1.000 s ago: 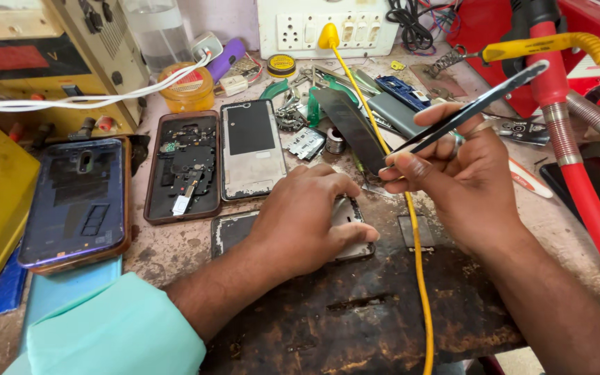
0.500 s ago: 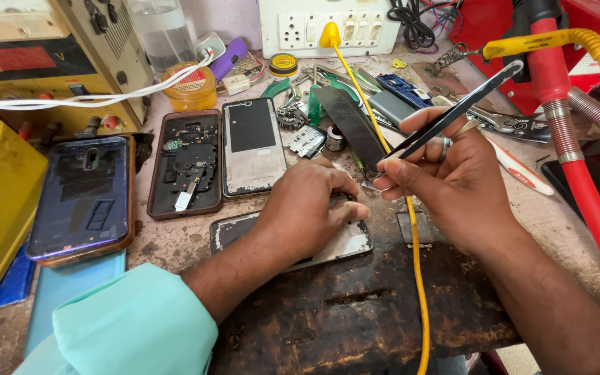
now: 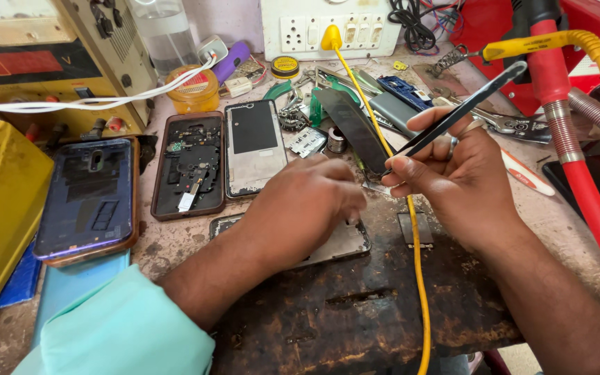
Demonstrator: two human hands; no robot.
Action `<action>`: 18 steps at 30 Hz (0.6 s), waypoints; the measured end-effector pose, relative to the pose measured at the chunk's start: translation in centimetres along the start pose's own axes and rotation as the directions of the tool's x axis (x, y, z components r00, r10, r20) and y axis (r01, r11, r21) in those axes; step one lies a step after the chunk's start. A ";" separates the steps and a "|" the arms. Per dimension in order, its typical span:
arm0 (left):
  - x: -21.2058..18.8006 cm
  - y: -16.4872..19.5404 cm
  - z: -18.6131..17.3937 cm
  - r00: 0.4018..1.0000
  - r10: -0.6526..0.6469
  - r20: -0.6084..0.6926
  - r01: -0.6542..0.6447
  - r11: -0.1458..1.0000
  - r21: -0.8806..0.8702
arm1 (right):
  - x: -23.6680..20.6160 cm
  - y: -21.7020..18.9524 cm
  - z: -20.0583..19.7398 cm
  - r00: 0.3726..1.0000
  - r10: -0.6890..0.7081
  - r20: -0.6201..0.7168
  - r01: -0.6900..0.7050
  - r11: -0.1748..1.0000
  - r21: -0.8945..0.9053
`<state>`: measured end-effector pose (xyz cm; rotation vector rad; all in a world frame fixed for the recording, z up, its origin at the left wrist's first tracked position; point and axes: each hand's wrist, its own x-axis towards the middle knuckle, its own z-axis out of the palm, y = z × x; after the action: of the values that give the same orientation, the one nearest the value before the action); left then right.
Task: The person holds a disassembled smartphone and pries the back cover away from the frame by hand. They then hold the frame steady on the workbench and use a black blade-like tool to scrape old adhesive and residue from the phone's edges, working around the perimeter.
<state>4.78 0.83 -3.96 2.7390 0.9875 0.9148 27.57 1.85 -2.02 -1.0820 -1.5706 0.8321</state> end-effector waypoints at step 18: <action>0.1 0.7 1.9 0.929 -0.338 -0.151 0.300 0.927 -0.227 | -0.2 -0.6 0.1 0.999 0.011 0.033 -0.009 0.997 -0.081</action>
<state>6.29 0.58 -5.28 2.2681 1.2518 1.1535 27.37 1.42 -1.60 -1.1401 -1.6406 0.8028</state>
